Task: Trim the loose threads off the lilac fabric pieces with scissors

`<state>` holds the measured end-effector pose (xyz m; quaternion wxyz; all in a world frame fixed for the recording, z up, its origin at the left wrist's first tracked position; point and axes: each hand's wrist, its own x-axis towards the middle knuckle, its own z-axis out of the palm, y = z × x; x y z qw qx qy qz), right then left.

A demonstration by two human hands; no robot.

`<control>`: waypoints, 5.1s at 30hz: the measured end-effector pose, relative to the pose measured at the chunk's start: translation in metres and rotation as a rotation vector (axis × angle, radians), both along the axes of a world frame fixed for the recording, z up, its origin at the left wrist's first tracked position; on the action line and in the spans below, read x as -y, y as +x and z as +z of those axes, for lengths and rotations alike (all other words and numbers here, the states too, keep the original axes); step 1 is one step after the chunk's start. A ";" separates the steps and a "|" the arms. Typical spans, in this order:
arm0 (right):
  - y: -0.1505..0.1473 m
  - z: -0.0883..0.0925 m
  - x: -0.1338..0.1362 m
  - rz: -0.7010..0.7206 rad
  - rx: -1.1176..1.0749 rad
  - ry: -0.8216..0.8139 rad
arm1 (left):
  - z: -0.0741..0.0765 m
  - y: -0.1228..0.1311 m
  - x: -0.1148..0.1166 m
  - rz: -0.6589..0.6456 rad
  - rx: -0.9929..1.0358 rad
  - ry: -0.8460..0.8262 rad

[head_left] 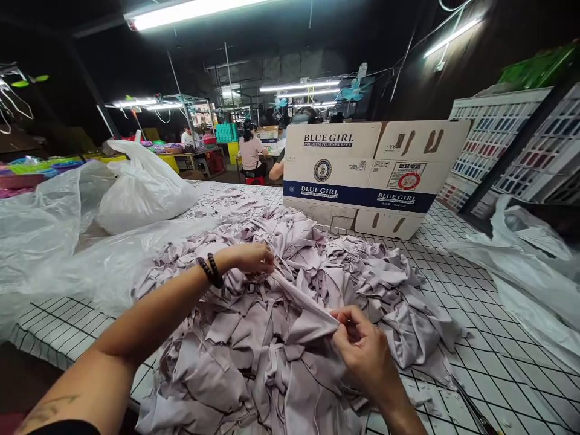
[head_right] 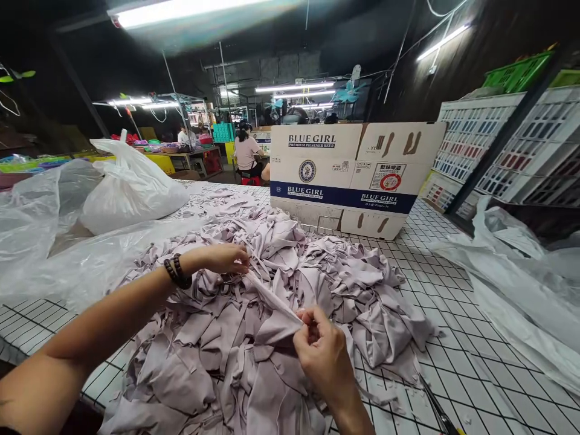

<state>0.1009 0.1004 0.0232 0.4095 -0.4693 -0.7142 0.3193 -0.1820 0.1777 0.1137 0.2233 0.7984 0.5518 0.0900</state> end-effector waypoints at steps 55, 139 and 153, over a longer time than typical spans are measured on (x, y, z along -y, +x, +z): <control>0.090 0.015 0.104 -0.243 0.052 -0.466 | -0.089 0.157 0.145 0.195 1.165 -0.402; 0.064 0.016 0.096 -0.118 0.508 0.221 | -0.099 0.140 0.148 -0.032 0.987 -0.123; 0.058 0.014 0.097 -0.143 0.519 0.191 | -0.099 0.139 0.147 -0.006 1.001 -0.125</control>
